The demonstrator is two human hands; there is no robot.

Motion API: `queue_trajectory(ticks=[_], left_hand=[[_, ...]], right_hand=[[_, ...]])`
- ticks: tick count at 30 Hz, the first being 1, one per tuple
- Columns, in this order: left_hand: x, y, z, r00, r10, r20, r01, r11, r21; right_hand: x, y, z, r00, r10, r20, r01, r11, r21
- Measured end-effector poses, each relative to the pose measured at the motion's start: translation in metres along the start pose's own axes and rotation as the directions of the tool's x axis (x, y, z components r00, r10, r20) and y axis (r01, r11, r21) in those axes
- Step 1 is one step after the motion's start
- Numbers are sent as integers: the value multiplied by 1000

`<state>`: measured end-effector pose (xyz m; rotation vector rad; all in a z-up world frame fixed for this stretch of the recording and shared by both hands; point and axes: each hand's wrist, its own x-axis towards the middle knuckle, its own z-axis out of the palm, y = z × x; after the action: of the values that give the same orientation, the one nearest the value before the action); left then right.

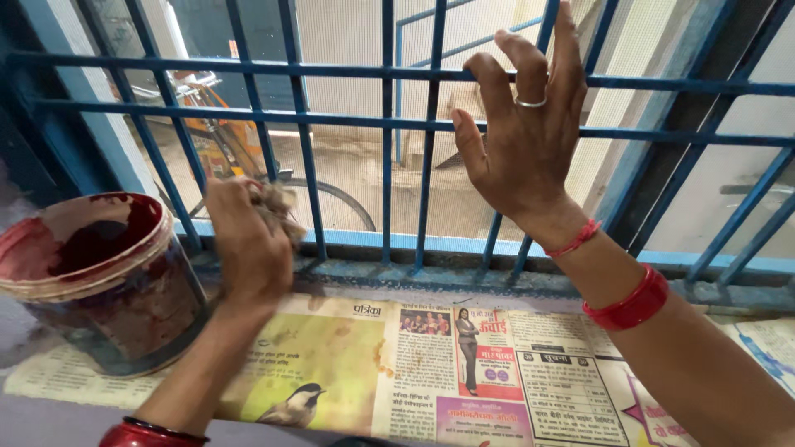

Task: The person wipes the blue metal window grille with a cloth. They repeatedly rub the bars and mesh, occasionally dipping the cloth into a container of red liquid to re-saturate it.

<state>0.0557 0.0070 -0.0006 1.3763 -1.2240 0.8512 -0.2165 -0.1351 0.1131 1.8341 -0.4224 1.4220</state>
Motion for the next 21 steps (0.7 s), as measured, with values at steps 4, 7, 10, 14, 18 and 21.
queue_trajectory(ticks=[4, 7, 10, 14, 18, 21], left_hand=[[40, -21, -11, 949, 201, -241, -157, 969, 190], [56, -31, -1, 932, 107, -346, -53, 985, 164], [60, -42, 16, 902, -6, -431, 47, 995, 86], [53, -54, 33, 873, -115, -474, 152, 988, 41], [34, -58, 32, 902, -233, -364, 269, 962, 51], [19, -55, 26, 922, -273, -276, 331, 924, 193]], right_hand=[[-2, 4, 2, 1000, -10, -2, 10, 999, -35], [-3, 3, 5, 1000, -18, -8, 17, 999, -34], [-7, 5, 6, 1000, -15, -7, 14, 999, -40], [-9, 8, 9, 1000, -7, 5, 7, 1000, -21], [-9, 7, 8, 999, -5, 33, 6, 1000, -22], [-9, 6, 6, 998, -3, 59, 3, 1000, -15]])
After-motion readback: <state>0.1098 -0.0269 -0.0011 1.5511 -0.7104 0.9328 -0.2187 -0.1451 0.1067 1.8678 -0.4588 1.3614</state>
